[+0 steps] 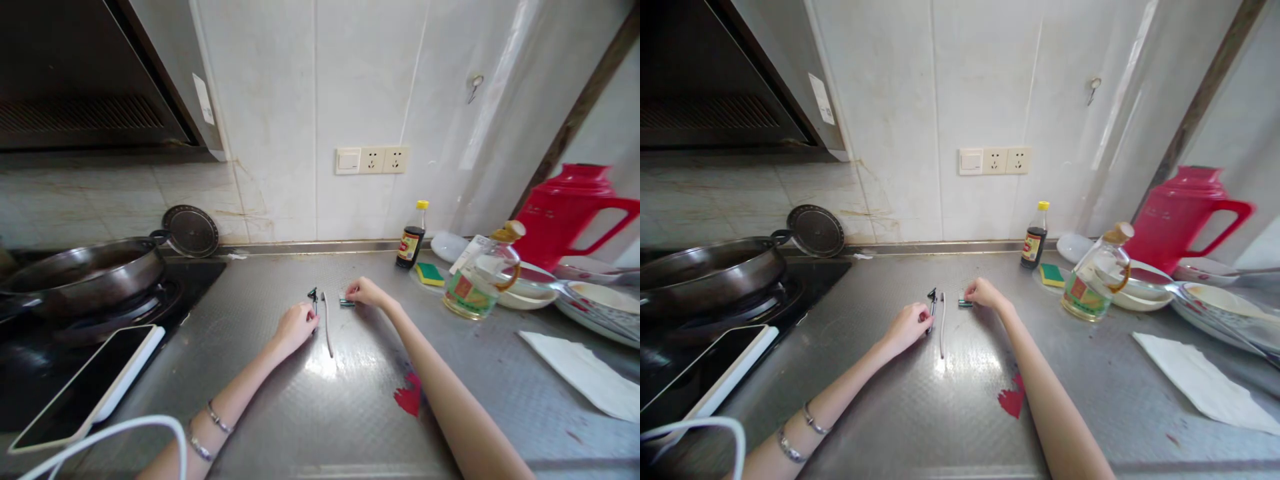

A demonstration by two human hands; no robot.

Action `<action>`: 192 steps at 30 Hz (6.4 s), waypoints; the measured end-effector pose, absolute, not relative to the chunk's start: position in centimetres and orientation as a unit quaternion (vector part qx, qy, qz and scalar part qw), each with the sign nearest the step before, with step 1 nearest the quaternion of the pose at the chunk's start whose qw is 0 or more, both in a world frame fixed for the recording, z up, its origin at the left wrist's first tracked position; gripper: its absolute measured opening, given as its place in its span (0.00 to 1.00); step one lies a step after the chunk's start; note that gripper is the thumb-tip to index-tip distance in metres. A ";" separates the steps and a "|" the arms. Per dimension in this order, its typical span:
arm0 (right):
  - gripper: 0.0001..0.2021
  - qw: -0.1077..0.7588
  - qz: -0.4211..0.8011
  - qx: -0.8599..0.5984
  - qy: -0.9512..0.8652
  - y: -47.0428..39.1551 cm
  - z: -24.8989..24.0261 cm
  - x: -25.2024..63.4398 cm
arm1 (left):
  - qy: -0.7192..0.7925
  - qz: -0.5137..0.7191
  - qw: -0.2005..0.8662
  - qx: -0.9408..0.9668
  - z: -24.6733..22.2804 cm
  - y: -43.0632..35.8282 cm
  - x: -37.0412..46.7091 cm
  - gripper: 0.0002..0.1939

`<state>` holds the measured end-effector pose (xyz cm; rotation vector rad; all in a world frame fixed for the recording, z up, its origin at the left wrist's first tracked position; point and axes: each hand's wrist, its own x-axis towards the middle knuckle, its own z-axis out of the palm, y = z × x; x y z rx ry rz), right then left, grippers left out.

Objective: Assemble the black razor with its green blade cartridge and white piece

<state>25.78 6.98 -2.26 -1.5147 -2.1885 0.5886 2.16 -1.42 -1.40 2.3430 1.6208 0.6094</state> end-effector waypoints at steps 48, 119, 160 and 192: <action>0.07 0.166 0.170 -0.551 -0.800 6.6 -2.2 25.6 | 0.557 0.202 0.112 0.797 -1.0 -1.7 2.3 0.08; 0.17 0.087 0.158 -0.701 -0.690 -0.8 1.1 29.8 | 0.613 0.128 0.076 0.776 -1.0 -3.5 4.1 0.14; 0.23 0.247 0.229 -0.602 -0.724 -3.3 1.4 23.5 | 0.563 0.119 0.008 0.818 1.2 -4.8 8.5 0.15; 0.15 -0.048 0.207 -0.683 -0.698 0.1 0.9 33.9 | 0.433 0.172 0.133 0.875 -2.1 3.8 8.5 0.34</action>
